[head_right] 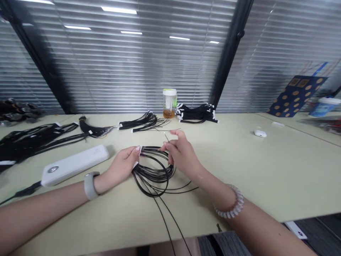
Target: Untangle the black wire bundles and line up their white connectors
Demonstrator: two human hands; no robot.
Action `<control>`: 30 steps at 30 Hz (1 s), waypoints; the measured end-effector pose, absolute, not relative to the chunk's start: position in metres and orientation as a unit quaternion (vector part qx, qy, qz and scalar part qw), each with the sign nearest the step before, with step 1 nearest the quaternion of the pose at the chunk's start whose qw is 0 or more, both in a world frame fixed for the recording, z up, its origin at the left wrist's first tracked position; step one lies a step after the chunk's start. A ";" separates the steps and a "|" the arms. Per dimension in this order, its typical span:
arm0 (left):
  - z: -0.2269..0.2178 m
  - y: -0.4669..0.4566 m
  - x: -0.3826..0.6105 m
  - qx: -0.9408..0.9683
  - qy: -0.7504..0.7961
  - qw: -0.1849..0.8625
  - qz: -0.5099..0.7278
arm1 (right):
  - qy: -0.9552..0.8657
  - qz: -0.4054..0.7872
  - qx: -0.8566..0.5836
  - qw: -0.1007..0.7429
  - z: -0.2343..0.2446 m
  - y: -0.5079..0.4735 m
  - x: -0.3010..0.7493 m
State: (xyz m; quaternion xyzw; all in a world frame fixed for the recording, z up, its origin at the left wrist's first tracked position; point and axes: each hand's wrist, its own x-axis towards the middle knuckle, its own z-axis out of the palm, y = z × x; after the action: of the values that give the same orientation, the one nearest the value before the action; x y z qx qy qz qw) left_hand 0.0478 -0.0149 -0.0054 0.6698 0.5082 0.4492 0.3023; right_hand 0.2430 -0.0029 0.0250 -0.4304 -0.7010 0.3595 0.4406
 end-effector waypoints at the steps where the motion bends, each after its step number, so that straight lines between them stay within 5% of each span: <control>1: -0.005 -0.015 0.048 0.671 0.506 0.303 0.449 | -0.718 0.345 -0.435 0.419 0.023 -0.005 0.241; 6: -0.005 -0.016 0.048 0.672 0.500 0.313 0.447 | -0.797 0.226 -0.422 0.368 0.020 -0.015 0.237; 30: 0.000 -0.023 0.050 0.709 0.478 0.308 0.418 | -0.814 0.228 -0.449 0.288 0.024 -0.022 0.229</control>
State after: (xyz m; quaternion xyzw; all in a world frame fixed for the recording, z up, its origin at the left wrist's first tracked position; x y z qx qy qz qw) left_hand 0.0503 -0.0227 0.0003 0.7085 0.4779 0.4179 0.3082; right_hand 0.2293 -0.0216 0.0242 -0.4494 -0.8142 0.2279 0.2884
